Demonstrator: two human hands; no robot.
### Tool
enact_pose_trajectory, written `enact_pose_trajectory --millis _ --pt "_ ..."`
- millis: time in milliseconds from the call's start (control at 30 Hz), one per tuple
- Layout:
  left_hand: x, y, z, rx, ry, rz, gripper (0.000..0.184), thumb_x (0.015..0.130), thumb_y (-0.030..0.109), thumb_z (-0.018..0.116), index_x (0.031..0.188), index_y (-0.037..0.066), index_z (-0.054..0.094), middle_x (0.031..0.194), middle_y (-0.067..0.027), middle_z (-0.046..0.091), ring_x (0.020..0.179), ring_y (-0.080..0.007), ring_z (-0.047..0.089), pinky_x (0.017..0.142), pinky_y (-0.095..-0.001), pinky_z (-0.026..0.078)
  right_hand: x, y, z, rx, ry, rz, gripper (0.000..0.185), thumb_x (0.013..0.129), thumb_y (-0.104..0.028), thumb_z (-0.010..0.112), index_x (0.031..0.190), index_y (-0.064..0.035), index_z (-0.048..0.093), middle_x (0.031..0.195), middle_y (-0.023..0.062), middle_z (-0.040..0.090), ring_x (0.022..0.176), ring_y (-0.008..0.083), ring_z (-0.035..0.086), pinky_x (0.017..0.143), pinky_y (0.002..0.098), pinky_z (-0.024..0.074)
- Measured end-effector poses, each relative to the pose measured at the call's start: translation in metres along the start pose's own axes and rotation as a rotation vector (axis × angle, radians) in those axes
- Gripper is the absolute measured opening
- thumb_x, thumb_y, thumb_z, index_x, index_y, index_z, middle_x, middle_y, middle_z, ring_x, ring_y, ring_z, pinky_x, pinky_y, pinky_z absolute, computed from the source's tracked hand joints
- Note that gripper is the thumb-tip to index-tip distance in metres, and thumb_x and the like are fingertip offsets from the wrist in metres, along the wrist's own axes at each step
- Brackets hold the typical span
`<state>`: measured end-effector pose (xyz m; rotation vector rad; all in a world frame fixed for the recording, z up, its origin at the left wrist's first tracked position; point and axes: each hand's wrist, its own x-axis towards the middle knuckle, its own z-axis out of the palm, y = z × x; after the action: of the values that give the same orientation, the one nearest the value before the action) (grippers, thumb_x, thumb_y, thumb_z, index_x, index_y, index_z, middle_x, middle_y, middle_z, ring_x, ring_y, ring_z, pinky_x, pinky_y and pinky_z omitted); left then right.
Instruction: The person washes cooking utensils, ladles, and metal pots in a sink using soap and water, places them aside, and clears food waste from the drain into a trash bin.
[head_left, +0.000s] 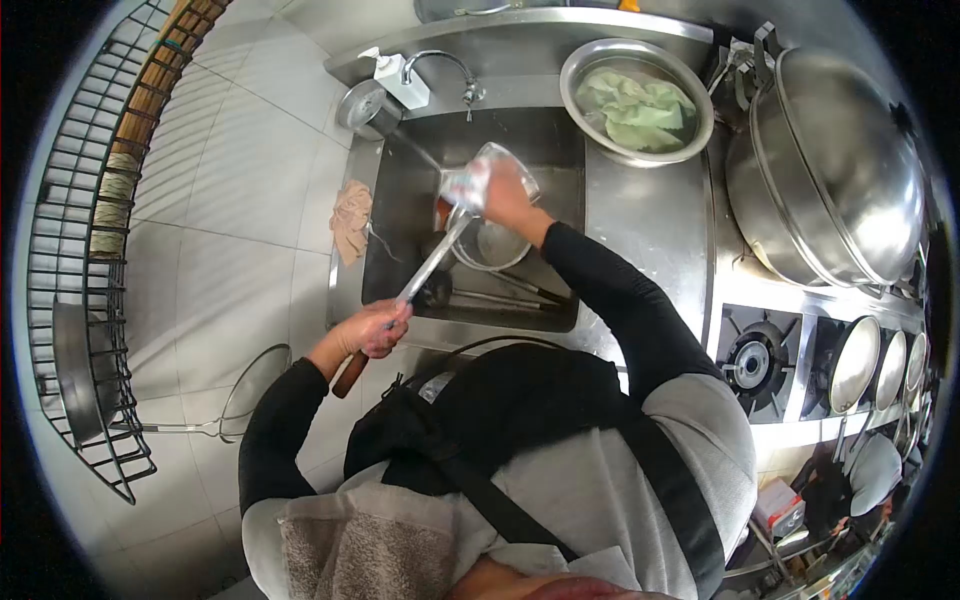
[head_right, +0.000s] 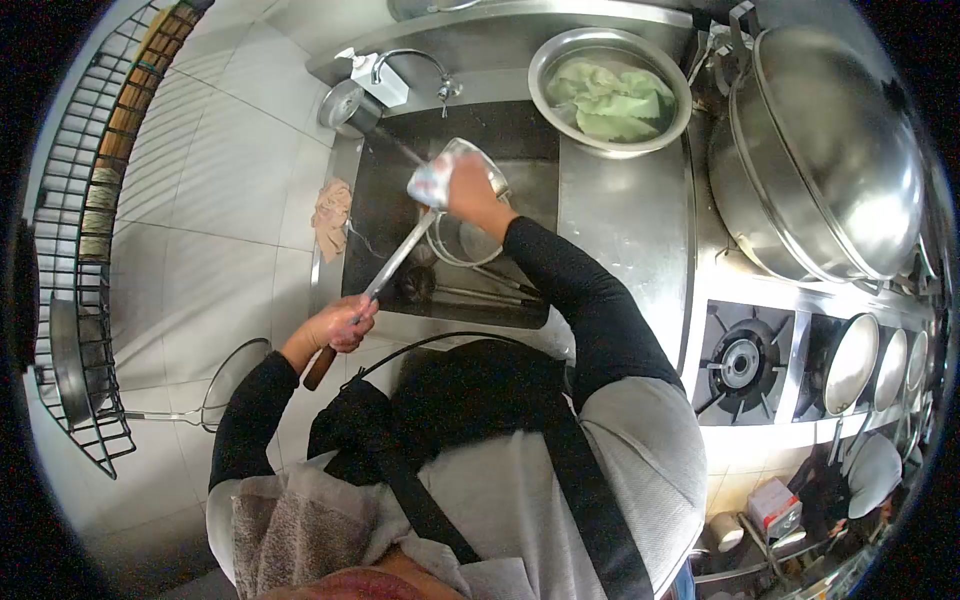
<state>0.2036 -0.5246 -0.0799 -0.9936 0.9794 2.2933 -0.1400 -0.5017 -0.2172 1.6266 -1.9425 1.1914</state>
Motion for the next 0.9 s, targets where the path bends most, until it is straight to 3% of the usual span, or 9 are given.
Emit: enact_pose_trajectory --millis 200,300,500,600,633,700,767,833,900 --pt "-0.017 -0.02 -0.018 0.012 0.145 0.155 0.02 0.102 0.033 0.046 0.09 0.016 0.044 0.053 0.0024 0.038 0.031 -0.0099 0.033 0.028 -0.0259 0.028 0.016 0.089 -0.02 0.198 -0.007 0.378 0.013 0.087 -0.019 0.062 0.09 -0.0063 0.065 0.091 0.0131 0.065 0.083 0.0307 0.063 0.068 0.0423 0.0484" --pt "-0.001 -0.011 -0.037 -0.195 0.107 0.226 0.015 0.102 0.028 0.046 0.095 0.016 0.05 0.054 0.0031 0.041 0.033 -0.0093 0.034 0.03 -0.0249 0.028 0.009 0.052 0.012 1.657 0.174 1.225 0.031 0.097 -0.031 0.057 0.116 -0.0074 0.056 0.104 0.0087 0.064 0.091 0.0241 0.064 0.078 0.0409 0.0546" --pt "0.082 0.035 0.009 0.567 0.335 0.579 0.05 0.1 0.046 0.048 0.064 0.012 0.047 0.049 0.0066 0.034 0.041 -0.0095 0.041 0.044 -0.0278 0.039 0.098 -0.057 0.004 1.911 0.057 1.15 0.033 0.096 -0.034 0.06 0.116 -0.0088 0.052 0.093 0.0088 0.063 0.076 0.0209 0.061 0.063 0.0356 0.0529" --pt "0.12 0.076 -0.011 0.978 0.491 0.997 0.053 0.1 0.053 0.04 0.09 0.002 0.051 0.087 -0.008 0.054 0.087 -0.0193 0.057 0.083 -0.035 0.046 0.13 -0.065 -0.026 1.704 0.012 0.952 0.029 0.092 -0.029 0.067 0.107 -0.0078 0.053 0.077 0.0035 0.056 0.061 0.0158 0.055 0.048 0.0308 0.0458" --pt "0.105 0.111 -0.001 0.885 0.416 1.042 0.054 0.101 0.049 0.042 0.123 0.0 0.043 0.119 -0.0079 0.047 0.114 -0.0154 0.044 0.103 -0.0329 0.035 0.135 -0.069 -0.029 1.547 -0.045 0.941 0.027 0.091 -0.026 0.068 0.107 -0.0079 0.055 0.082 0.0046 0.059 0.061 0.0148 0.056 0.048 0.0305 0.0459" --pt "0.08 0.162 0.019 0.559 0.574 1.177 0.064 0.098 0.052 0.047 0.134 -0.002 0.041 0.126 -0.0084 0.053 0.111 -0.017 0.049 0.096 -0.0347 0.04 0.132 -0.061 0.003 1.323 -0.167 0.776 0.029 0.093 -0.02 0.065 0.115 -0.0034 0.059 0.097 0.0072 0.066 0.079 0.0152 0.063 0.057 0.028 0.0494" --pt "0.084 0.186 0.019 0.219 0.861 1.209 0.068 0.091 0.05 0.059 0.131 -0.003 0.044 0.121 -0.0164 0.058 0.105 -0.0231 0.057 0.091 -0.0372 0.045 0.133 -0.099 -0.014 1.285 -0.184 0.429 0.03 0.094 -0.021 0.062 0.118 -0.0025 0.06 0.104 0.0078 0.067 0.085 0.0145 0.063 0.062 0.0276 0.0506" --pt "0.069 0.194 0.043 -0.017 1.042 1.273 0.07 0.086 0.044 0.069 0.125 -0.009 0.044 0.111 -0.0219 0.061 0.103 -0.0285 0.06 0.092 -0.0399 0.047 0.124 -0.113 -0.025 1.447 -0.351 0.786 0.027 0.094 -0.02 0.061 0.115 -0.0023 0.061 0.106 0.0092 0.067 0.084 0.016 0.064 0.062 0.0294 0.0522" --pt "0.056 0.196 0.048 0.171 1.328 1.24 0.084 0.086 0.058 0.062 0.124 -0.015 0.046 0.117 -0.0268 0.059 0.11 -0.0346 0.057 0.095 -0.0429 0.045 0.068 -0.086 0.001 1.651 -0.656 0.607 0.031 0.087 -0.019 0.069 0.111 -0.0014 0.06 0.095 0.0103 0.068 0.075 0.0173 0.066 0.061 0.0307 0.0541"
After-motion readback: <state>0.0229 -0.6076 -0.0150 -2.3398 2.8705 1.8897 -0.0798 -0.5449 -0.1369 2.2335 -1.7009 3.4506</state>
